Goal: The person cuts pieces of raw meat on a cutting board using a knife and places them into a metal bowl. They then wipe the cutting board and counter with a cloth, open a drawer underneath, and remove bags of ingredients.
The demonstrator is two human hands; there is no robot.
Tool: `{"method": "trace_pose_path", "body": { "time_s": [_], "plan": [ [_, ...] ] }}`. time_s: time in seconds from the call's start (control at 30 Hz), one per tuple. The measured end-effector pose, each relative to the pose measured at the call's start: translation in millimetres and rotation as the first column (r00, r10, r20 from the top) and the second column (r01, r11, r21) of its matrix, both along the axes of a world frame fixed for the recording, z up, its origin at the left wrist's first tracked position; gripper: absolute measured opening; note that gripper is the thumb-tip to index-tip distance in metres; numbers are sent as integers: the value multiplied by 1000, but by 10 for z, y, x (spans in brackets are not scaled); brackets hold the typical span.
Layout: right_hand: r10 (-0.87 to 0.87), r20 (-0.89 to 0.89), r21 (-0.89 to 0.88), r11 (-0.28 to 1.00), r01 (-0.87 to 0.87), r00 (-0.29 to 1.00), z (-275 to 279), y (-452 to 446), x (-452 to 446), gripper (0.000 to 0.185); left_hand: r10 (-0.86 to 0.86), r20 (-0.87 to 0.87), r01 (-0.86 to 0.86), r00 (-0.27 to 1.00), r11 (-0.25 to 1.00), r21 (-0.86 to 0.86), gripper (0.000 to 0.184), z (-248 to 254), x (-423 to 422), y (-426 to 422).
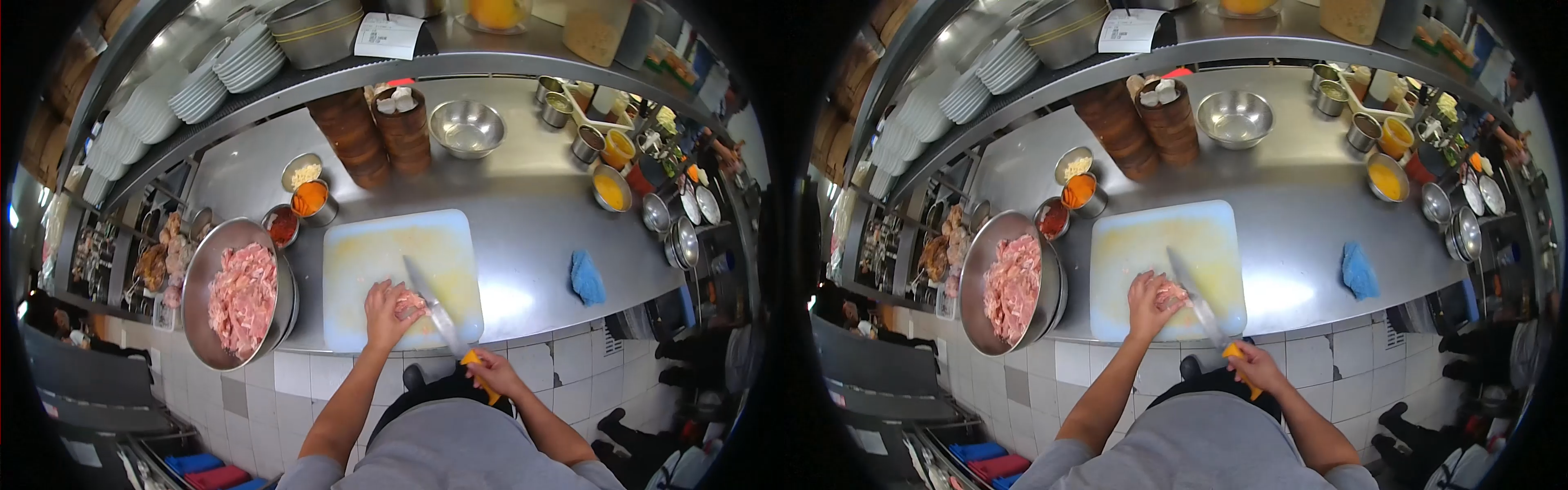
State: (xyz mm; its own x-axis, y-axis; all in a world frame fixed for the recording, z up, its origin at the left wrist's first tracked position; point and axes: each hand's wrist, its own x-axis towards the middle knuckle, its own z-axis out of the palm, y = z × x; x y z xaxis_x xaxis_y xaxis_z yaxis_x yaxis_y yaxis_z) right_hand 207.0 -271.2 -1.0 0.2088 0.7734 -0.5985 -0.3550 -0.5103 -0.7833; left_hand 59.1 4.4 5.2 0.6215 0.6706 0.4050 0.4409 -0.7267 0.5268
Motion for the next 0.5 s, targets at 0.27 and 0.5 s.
{"method": "trace_pose_path", "body": {
  "time_s": [0.27,0.5],
  "plan": [
    [-8,-51,153,988,16,999,39,541,-820,51,84,150,-74,985,994,-75,48,-243,-46,66],
    [28,38,198,980,-35,999,462,780,-904,54,198,452,-141,870,978,-156,45,283,-162,240]
  ]
}}
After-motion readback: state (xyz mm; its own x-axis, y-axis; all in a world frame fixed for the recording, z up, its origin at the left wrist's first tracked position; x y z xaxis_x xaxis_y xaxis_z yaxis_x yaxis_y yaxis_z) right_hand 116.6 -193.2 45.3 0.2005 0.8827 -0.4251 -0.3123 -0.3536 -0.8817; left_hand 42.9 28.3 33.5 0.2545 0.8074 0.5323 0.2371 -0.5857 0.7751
